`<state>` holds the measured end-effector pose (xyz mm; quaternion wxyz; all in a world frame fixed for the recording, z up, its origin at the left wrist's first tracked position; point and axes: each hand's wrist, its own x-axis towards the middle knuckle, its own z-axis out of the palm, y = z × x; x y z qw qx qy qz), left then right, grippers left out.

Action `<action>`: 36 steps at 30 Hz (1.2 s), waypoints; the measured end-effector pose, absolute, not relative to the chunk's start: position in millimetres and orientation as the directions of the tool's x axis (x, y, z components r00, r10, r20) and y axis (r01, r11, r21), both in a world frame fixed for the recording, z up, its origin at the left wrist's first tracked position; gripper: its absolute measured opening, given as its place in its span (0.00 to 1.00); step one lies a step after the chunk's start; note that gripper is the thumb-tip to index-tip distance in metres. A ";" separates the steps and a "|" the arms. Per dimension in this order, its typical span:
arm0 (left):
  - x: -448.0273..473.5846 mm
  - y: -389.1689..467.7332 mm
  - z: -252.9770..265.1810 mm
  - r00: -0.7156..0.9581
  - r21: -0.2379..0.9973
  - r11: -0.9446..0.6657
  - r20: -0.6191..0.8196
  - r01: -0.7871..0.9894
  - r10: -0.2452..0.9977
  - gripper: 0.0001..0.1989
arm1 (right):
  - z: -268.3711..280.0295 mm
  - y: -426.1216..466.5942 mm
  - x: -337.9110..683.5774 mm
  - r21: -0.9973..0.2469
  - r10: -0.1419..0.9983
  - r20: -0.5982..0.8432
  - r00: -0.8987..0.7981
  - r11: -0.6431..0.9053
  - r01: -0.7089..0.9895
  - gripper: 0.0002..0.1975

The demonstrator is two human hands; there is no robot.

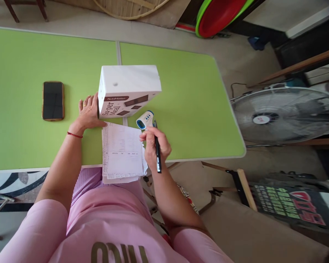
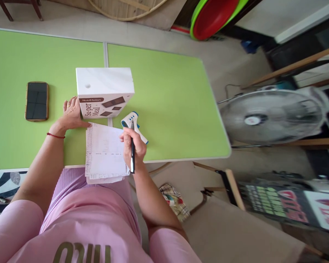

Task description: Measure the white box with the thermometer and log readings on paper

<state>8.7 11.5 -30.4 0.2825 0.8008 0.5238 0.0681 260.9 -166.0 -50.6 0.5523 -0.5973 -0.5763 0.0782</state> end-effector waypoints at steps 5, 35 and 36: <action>8.8 12.7 -31.7 0.440 0.516 -0.294 -0.185 0.804 0.879 0.75 | -87.6 -233.4 284.3 -0.565 0.829 0.547 0.113 0.267 0.781 0.18; 10.2 8.0 -25.6 0.429 0.501 -0.279 -0.211 0.819 0.878 0.73 | -4.3 -188.0 275.0 -0.762 0.965 0.250 -0.080 0.247 0.598 0.13; 9.7 8.4 -26.5 0.429 0.507 -0.282 -0.200 0.814 0.881 0.73 | -8.6 -186.0 271.8 -0.770 0.964 0.264 -0.043 0.237 0.592 0.14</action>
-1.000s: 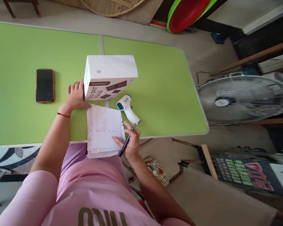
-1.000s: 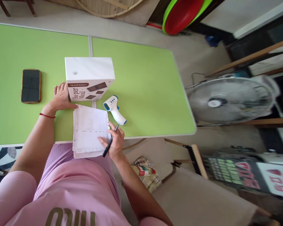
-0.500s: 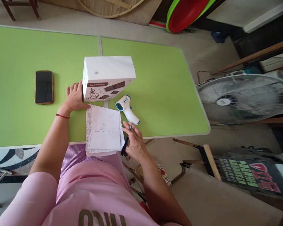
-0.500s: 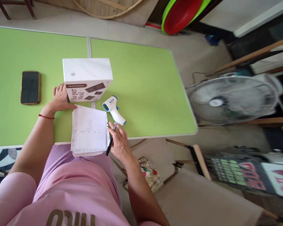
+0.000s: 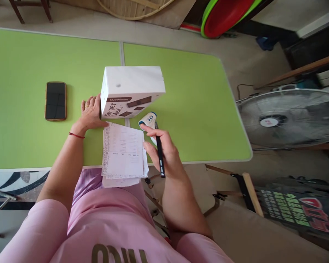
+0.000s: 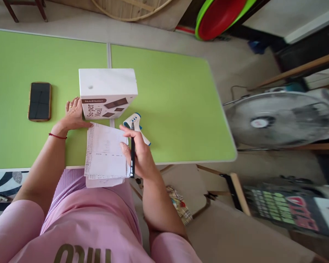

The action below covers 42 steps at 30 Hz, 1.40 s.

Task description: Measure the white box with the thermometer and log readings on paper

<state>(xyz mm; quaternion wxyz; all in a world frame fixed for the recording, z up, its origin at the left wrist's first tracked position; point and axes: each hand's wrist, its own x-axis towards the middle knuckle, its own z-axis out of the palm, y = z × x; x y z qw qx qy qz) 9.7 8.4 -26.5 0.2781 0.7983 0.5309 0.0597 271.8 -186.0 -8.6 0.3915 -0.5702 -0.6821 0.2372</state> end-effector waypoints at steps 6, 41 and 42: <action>10.8 7.3 -24.2 0.411 0.491 -0.262 -0.223 0.831 0.884 0.73 | -74.2 -165.1 252.7 -0.692 0.932 0.344 -0.113 0.334 0.640 0.12; 1.3 14.9 -27.4 0.492 0.993 0.090 -0.039 -0.080 0.870 0.35 | -48.7 -161.5 242.1 -0.520 0.999 -0.025 -0.036 0.018 0.854 0.22; 1.4 14.5 -26.7 0.509 0.994 0.101 -0.060 -0.053 0.859 0.34 | -47.6 -161.5 248.1 -0.551 0.999 -0.038 -0.025 0.000 0.834 0.21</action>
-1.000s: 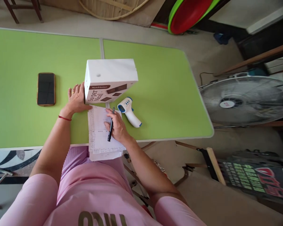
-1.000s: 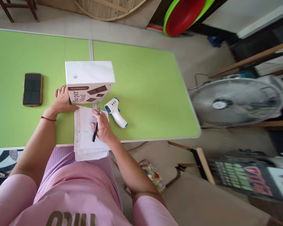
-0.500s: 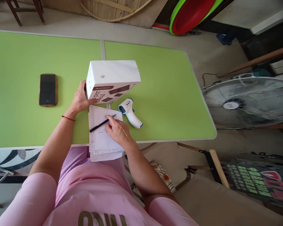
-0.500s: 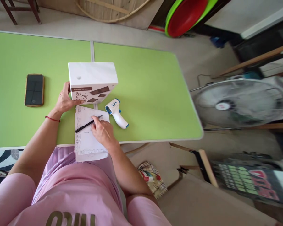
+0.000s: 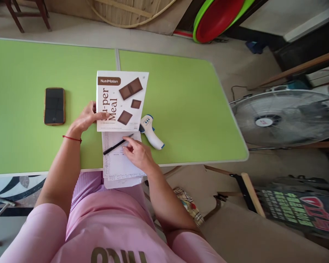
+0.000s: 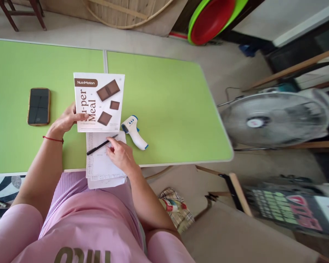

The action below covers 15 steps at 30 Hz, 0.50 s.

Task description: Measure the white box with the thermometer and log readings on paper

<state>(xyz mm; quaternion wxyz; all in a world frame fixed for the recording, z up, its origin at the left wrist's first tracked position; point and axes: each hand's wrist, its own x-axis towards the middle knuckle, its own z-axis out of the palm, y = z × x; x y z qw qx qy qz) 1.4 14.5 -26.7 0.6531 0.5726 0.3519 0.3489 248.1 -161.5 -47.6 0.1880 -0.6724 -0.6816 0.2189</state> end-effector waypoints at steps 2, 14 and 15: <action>1.4 13.7 -24.3 0.528 0.995 0.098 -0.072 -0.021 0.846 0.33 | -44.7 -158.7 264.7 -0.569 0.998 -0.032 0.060 -0.067 0.819 0.18; -2.6 18.5 -42.2 0.538 0.994 0.042 0.019 -0.101 0.843 0.46 | -41.4 -131.8 319.0 -0.570 0.873 -0.082 0.480 -0.437 0.696 0.25; -3.0 19.5 -45.3 0.537 0.994 0.036 0.025 -0.103 0.843 0.47 | -39.3 -137.7 311.1 -0.680 0.858 -0.020 0.513 -0.388 0.622 0.24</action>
